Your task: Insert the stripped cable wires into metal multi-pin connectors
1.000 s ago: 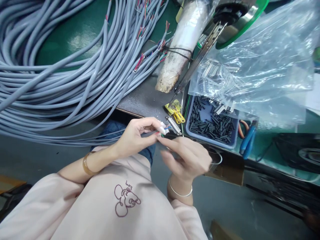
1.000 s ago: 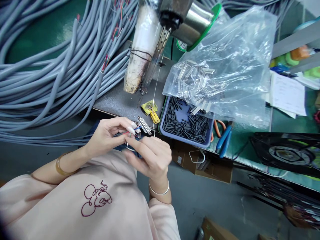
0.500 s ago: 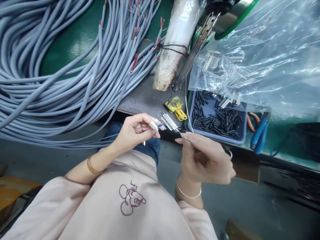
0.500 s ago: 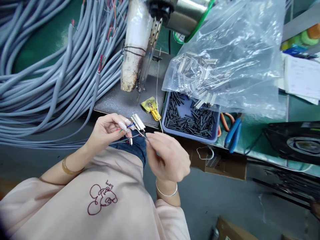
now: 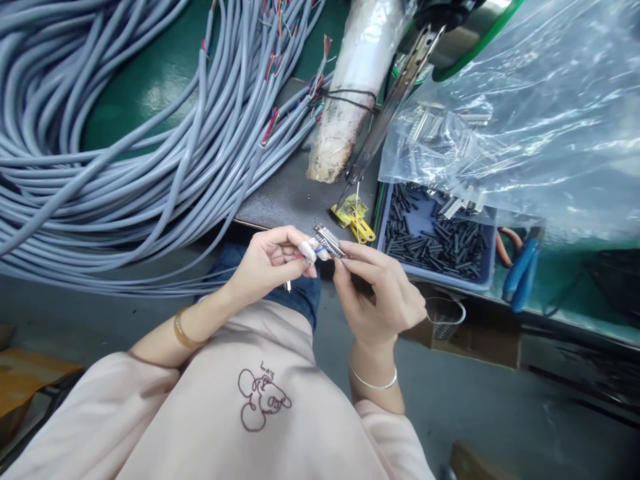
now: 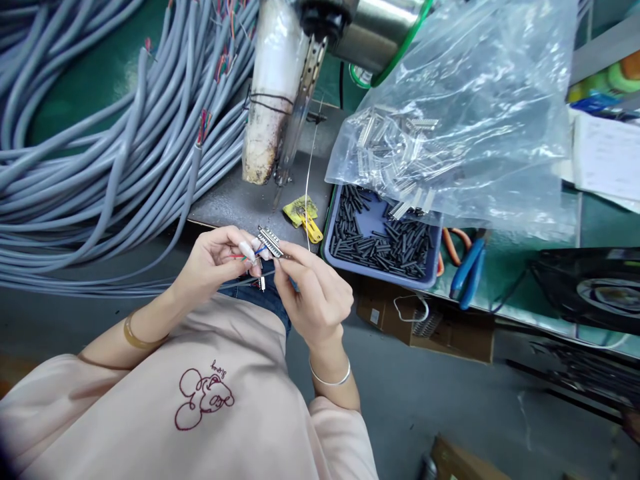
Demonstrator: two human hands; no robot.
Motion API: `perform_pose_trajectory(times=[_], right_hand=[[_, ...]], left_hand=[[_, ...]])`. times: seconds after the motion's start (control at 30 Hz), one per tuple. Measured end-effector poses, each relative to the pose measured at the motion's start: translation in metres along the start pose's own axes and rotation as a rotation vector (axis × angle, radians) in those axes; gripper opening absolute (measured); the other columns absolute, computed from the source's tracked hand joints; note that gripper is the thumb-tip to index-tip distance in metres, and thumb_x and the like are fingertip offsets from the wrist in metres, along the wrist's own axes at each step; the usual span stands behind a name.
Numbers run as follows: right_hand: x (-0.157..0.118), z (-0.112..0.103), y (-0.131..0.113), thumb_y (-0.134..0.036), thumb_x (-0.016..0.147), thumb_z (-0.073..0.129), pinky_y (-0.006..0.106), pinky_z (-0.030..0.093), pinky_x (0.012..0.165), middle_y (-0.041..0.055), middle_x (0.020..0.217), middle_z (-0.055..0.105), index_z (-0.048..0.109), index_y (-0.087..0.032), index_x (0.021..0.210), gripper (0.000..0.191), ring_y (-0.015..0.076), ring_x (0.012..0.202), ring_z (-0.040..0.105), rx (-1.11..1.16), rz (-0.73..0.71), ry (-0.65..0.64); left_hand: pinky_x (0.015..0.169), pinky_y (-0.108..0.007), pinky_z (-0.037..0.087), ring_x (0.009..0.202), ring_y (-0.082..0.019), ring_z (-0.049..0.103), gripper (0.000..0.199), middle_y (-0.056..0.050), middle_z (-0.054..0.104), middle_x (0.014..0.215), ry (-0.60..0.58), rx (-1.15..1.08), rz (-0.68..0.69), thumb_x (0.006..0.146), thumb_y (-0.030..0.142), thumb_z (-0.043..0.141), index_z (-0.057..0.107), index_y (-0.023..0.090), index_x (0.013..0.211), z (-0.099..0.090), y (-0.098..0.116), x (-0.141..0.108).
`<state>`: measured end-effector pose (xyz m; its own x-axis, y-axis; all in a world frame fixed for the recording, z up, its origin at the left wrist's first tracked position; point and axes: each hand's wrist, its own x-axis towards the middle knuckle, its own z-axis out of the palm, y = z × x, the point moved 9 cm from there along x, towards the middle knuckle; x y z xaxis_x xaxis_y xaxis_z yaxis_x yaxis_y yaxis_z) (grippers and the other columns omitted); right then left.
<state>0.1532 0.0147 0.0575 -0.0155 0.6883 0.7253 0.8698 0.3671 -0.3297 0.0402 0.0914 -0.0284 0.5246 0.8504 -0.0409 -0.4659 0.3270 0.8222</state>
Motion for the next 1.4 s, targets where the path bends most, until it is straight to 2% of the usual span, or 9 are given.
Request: perform_pose_trajectory(times=[0.17, 0.3, 0.47, 0.6, 0.73, 0.93, 1.03, 1.23, 1.4], right_hand=[[-0.002, 0.002, 0.002, -0.007, 0.085, 0.076, 0.021, 0.063, 0.076, 0.0023, 0.092, 0.082, 0.066, -0.021, 0.090, 0.018, 0.0137, 0.082, 0.079, 0.027, 0.008, 0.004], [-0.007, 0.000, 0.010, -0.007, 0.083, 0.077, 0.025, 0.063, 0.076, 0.0015, 0.093, 0.082, 0.067, -0.022, 0.091, 0.019, 0.0146, 0.082, 0.079, 0.074, 0.095, 0.071], [-0.011, -0.002, 0.020, -0.006, 0.082, 0.078, 0.027, 0.063, 0.077, 0.0004, 0.093, 0.081, 0.070, -0.022, 0.090, 0.020, 0.0146, 0.083, 0.078, 0.192, 0.217, 0.143], [-0.012, -0.002, 0.024, -0.004, 0.082, 0.077, 0.026, 0.062, 0.076, -0.0003, 0.091, 0.080, 0.071, -0.021, 0.089, 0.020, 0.0134, 0.082, 0.077, 0.232, 0.267, 0.178], [-0.013, 0.000, 0.019, -0.006, 0.082, 0.079, 0.028, 0.063, 0.079, -0.0008, 0.092, 0.080, 0.072, -0.022, 0.092, 0.020, 0.0142, 0.083, 0.077, 0.143, 0.215, 0.172], [-0.014, 0.014, 0.032, -0.011, 0.089, 0.070, 0.030, 0.065, 0.078, 0.0024, 0.100, 0.079, 0.067, -0.022, 0.094, 0.012, 0.0166, 0.093, 0.077, 0.294, 0.325, 0.074], [-0.008, 0.017, 0.032, -0.013, 0.090, 0.068, 0.033, 0.065, 0.082, 0.0030, 0.102, 0.078, 0.064, -0.022, 0.090, 0.010, 0.0174, 0.095, 0.077, 0.283, 0.308, 0.036], [0.008, 0.015, 0.027, -0.009, 0.089, 0.067, 0.030, 0.064, 0.078, 0.0022, 0.100, 0.079, 0.060, -0.023, 0.087, 0.015, 0.0160, 0.089, 0.077, 0.216, 0.211, 0.044], [0.011, 0.016, 0.029, -0.009, 0.088, 0.068, 0.032, 0.064, 0.080, 0.0026, 0.101, 0.078, 0.061, -0.023, 0.089, 0.015, 0.0169, 0.092, 0.077, 0.222, 0.198, 0.059]], left_hand=[[0.061, -0.016, 0.059, 0.060, -0.008, 0.070, 0.018, -0.002, 0.074, 0.081, -0.010, -0.034, -0.021, 0.077, 0.019, 0.086, 0.069, 0.013, 0.075, 0.000, -0.004, 0.000], [0.061, -0.021, 0.059, 0.059, -0.009, 0.068, 0.020, -0.004, 0.074, 0.081, -0.031, -0.064, -0.037, 0.079, 0.027, 0.085, 0.070, 0.014, 0.078, 0.002, -0.004, -0.001], [0.056, -0.021, 0.055, 0.055, -0.009, 0.063, 0.028, -0.002, 0.069, 0.069, 0.000, 0.012, -0.100, 0.078, 0.035, 0.085, 0.066, 0.015, 0.076, 0.002, -0.005, -0.001], [0.056, -0.019, 0.053, 0.058, -0.008, 0.061, 0.032, -0.002, 0.068, 0.075, -0.009, 0.100, -0.141, 0.076, 0.039, 0.086, 0.066, 0.014, 0.075, 0.006, -0.002, -0.001], [0.063, -0.020, 0.055, 0.069, -0.010, 0.062, 0.024, -0.003, 0.068, 0.081, 0.030, 0.220, -0.072, 0.076, 0.031, 0.085, 0.068, 0.014, 0.076, 0.008, 0.007, 0.000], [0.052, -0.018, 0.049, 0.055, -0.006, 0.055, 0.021, 0.001, 0.064, 0.071, 0.182, 0.288, 0.008, 0.076, 0.024, 0.080, 0.062, 0.016, 0.069, 0.001, 0.018, 0.008], [0.052, -0.018, 0.048, 0.055, -0.006, 0.054, 0.019, 0.000, 0.065, 0.072, 0.224, 0.320, 0.047, 0.075, 0.022, 0.077, 0.061, 0.016, 0.068, -0.001, 0.023, 0.015], [0.058, -0.017, 0.048, 0.062, -0.007, 0.058, 0.016, 0.000, 0.065, 0.072, 0.245, 0.361, 0.097, 0.070, 0.016, 0.072, 0.058, 0.016, 0.064, 0.000, 0.029, 0.027], [0.061, -0.018, 0.050, 0.064, -0.008, 0.059, 0.013, 0.000, 0.065, 0.072, 0.242, 0.383, 0.130, 0.070, 0.015, 0.070, 0.058, 0.016, 0.065, 0.003, 0.037, 0.032]])
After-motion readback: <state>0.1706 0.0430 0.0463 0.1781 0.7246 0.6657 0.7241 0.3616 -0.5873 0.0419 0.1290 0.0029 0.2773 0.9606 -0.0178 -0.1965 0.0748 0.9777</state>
